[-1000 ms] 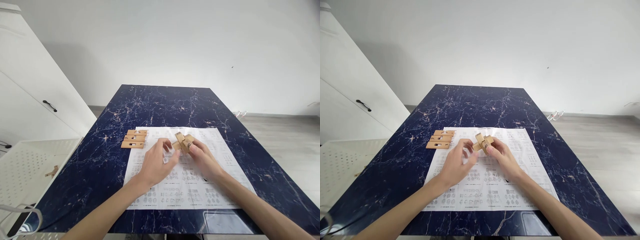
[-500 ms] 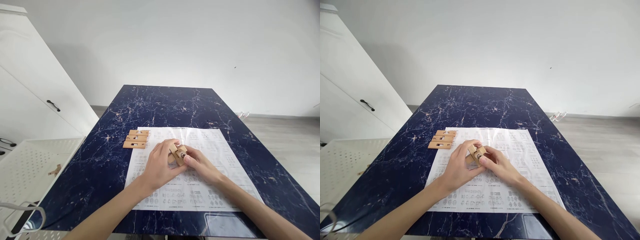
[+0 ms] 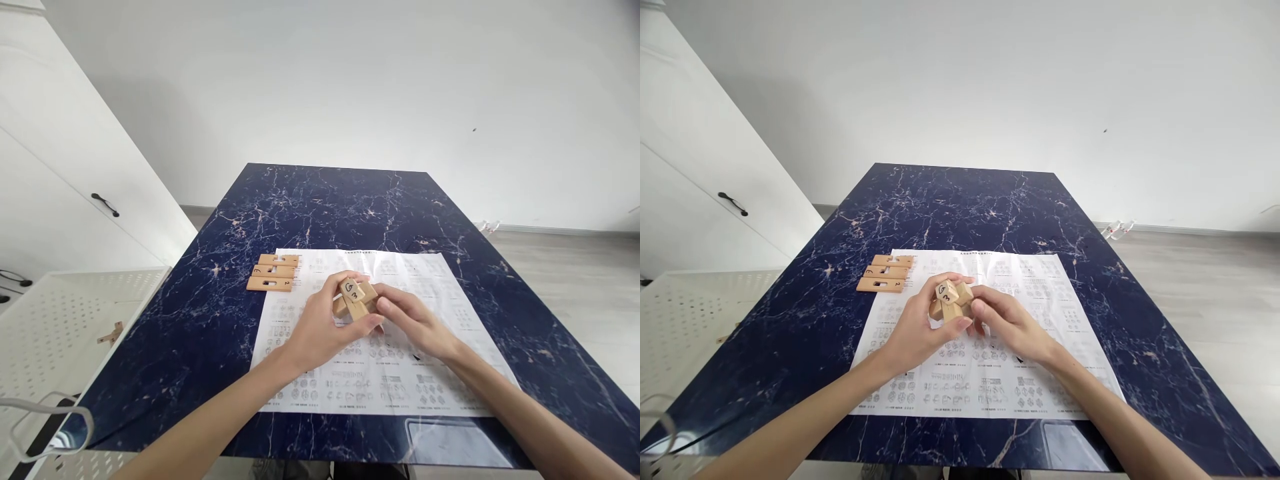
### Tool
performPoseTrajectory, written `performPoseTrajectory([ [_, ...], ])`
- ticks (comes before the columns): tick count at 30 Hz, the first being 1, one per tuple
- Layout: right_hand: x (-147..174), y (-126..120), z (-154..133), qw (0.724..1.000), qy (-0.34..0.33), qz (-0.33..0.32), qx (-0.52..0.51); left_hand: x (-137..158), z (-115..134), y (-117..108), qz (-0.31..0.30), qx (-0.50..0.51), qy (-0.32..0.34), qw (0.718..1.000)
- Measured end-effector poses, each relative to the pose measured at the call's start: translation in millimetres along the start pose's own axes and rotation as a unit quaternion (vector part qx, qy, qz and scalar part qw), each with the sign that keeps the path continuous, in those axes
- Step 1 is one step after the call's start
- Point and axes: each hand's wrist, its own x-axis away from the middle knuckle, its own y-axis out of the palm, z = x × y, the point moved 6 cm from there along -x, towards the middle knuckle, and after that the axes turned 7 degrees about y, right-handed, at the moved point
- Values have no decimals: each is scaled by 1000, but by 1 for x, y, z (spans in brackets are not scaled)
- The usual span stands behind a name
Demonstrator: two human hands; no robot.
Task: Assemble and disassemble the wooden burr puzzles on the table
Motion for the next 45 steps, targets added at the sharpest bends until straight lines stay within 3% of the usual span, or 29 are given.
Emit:
performPoseTrajectory([
  [7,1,6,8,999,-4,29,17,2,-1,2,1,15,-7,1000],
  [21,3,4,12,989,0,124,82,5,-2,3,66,-13,-17,998],
  [45,1,5,11,987,11,121,103,6,-4,2,72,-31,-24,997],
])
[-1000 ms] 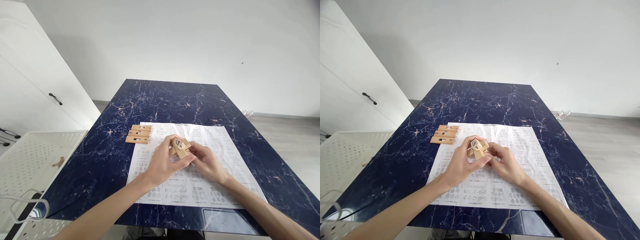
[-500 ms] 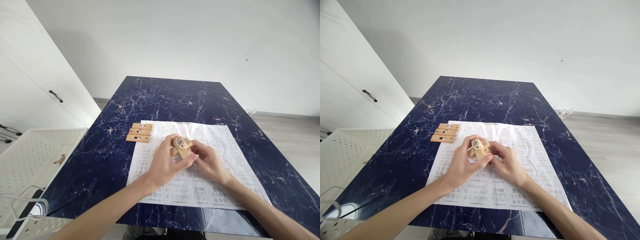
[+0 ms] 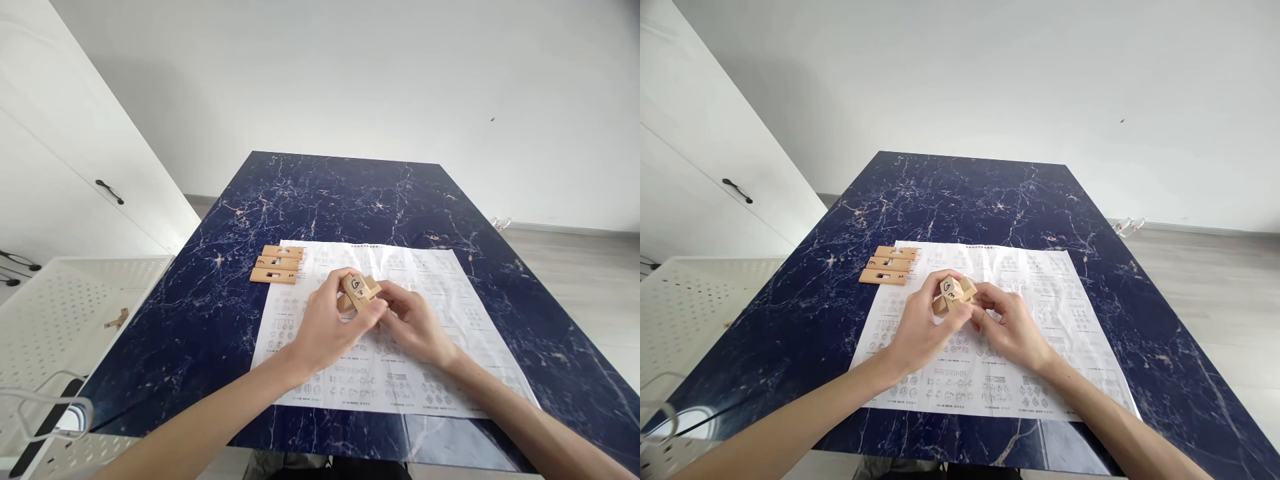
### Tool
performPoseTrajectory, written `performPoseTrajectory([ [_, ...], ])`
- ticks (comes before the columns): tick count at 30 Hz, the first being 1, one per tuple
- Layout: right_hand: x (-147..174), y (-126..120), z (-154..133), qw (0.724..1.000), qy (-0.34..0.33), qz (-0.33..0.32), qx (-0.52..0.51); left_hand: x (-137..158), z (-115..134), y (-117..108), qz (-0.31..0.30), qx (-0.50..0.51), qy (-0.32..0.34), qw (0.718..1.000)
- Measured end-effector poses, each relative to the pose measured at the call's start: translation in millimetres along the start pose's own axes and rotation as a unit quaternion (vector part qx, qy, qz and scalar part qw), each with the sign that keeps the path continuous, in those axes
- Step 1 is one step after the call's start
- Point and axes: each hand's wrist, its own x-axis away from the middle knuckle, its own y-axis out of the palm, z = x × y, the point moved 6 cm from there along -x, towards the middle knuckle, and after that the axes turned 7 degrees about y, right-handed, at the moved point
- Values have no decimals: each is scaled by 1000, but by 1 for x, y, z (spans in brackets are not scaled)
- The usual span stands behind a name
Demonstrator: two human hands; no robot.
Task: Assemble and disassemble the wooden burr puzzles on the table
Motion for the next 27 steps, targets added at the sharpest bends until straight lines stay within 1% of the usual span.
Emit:
performPoseTrajectory([
  [4,-2,0,3,1000,10,-13,3,-3,-1,-3,-4,-19,-1,1000],
  [7,-2,0,1,1000,11,-7,13,-4,-2,-5,1,-28,2,1000],
  [14,4,-1,-3,999,3,15,49,-1,-2,-1,-14,19,19,1000],
  [19,4,-2,-1,998,-5,22,56,0,-5,-1,-15,22,27,999],
  [21,3,-2,0,999,-5,17,49,-2,-5,-1,-25,19,22,999],
  [25,1,-3,1,999,-9,11,30,-4,-1,0,-70,29,9,997],
  [27,1,-4,0,1000,-9,15,19,-5,1,0,-77,33,8,996],
])
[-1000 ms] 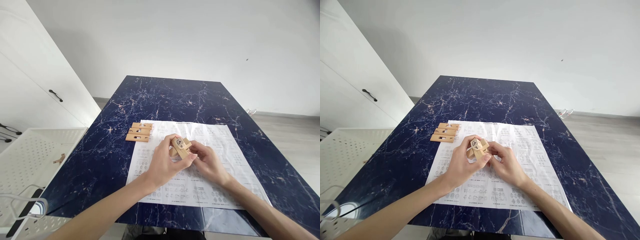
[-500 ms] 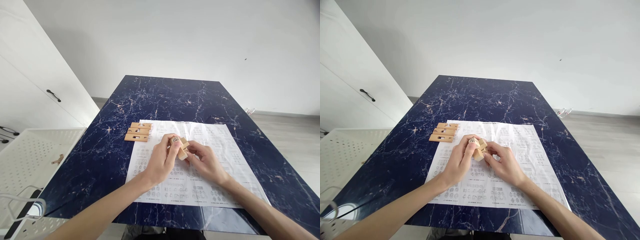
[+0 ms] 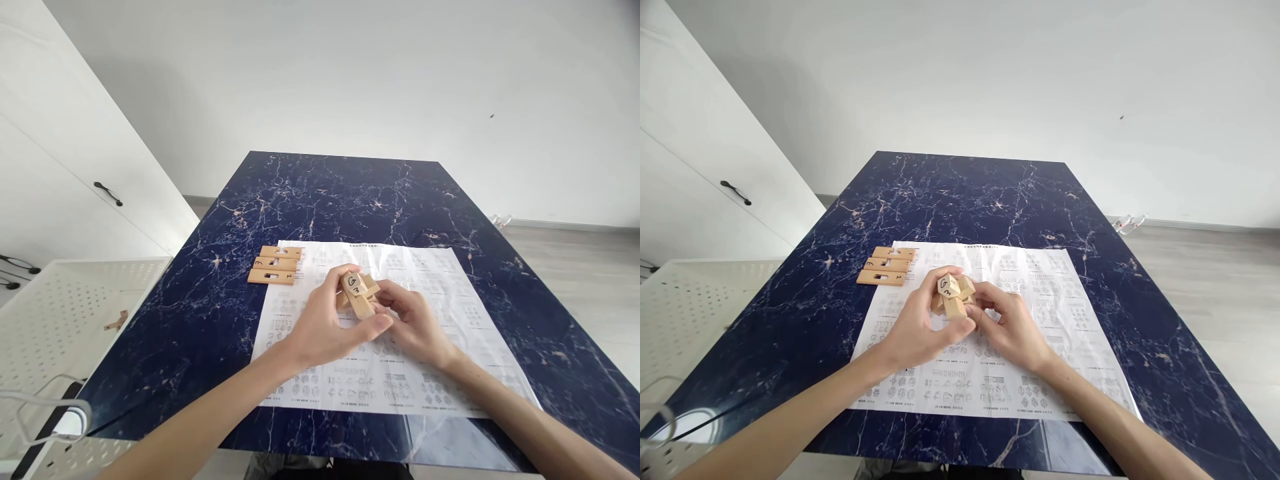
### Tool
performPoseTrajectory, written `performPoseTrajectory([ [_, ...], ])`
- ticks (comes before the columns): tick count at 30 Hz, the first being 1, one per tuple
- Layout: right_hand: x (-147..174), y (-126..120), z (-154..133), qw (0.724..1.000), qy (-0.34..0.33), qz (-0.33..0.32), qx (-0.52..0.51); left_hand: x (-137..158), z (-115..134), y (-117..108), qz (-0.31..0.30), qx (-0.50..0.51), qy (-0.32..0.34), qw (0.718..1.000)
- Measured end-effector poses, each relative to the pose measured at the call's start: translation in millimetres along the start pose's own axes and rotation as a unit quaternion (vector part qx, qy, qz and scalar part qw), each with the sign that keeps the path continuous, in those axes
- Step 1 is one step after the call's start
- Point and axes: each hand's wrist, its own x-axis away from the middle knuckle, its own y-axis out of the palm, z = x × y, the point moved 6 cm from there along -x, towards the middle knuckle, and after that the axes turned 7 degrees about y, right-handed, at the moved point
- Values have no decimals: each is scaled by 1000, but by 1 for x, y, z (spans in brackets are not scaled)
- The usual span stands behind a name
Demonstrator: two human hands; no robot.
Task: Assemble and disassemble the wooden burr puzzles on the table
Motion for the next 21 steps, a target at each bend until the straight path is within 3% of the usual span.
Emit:
performPoseTrajectory([
  [5,1,2,-3,1000,0,-3,-19,0,2,-1,15,-17,13,1000],
  [14,3,3,-7,999,-44,-20,-6,2,1,2,-15,13,20,1000],
  [21,1,2,-5,999,-19,-16,-26,-1,4,1,8,21,19,1000],
])
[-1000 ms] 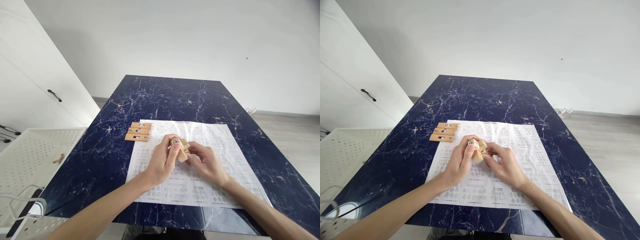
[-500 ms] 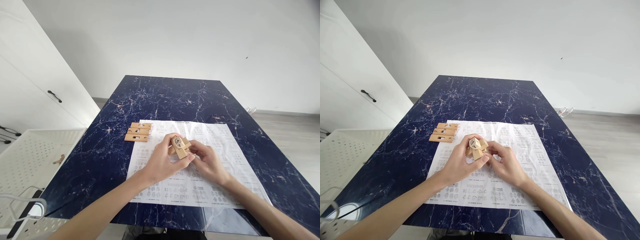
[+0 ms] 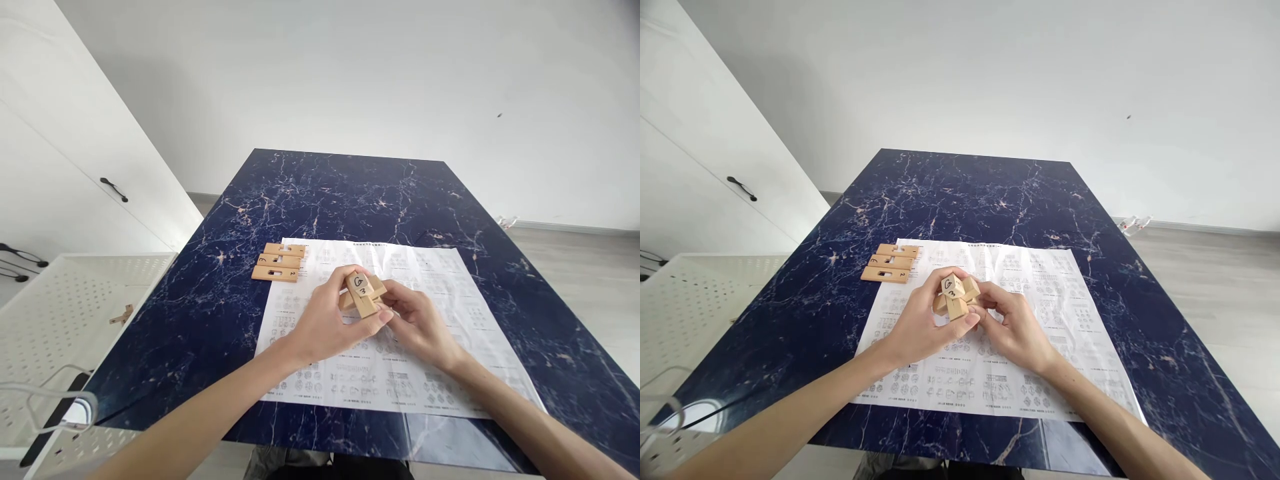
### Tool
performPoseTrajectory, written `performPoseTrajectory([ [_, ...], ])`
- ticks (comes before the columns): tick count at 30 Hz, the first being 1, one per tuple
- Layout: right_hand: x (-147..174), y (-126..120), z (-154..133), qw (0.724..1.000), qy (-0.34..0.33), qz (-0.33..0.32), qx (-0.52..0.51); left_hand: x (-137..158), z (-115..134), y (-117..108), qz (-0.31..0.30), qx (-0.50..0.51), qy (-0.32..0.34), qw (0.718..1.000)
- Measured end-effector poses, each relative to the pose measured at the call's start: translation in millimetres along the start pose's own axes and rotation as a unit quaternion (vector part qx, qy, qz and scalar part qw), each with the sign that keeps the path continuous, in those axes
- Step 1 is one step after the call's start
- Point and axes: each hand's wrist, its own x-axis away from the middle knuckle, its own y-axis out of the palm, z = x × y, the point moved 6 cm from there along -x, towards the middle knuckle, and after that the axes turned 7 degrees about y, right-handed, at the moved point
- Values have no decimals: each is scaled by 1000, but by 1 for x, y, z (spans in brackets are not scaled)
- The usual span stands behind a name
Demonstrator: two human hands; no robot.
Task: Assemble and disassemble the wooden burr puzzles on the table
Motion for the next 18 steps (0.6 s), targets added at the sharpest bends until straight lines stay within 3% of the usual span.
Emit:
performPoseTrajectory([
  [6,-1,4,12,995,82,-39,34,-8,10,-20,91,32,33,995],
  [10,-2,11,13,992,101,-72,4,-12,13,-33,147,6,67,987],
  [14,-5,3,14,994,102,-29,-35,-9,10,-46,224,-69,88,968],
  [18,-8,-11,18,990,104,31,-88,-7,6,-48,210,-187,72,957],
])
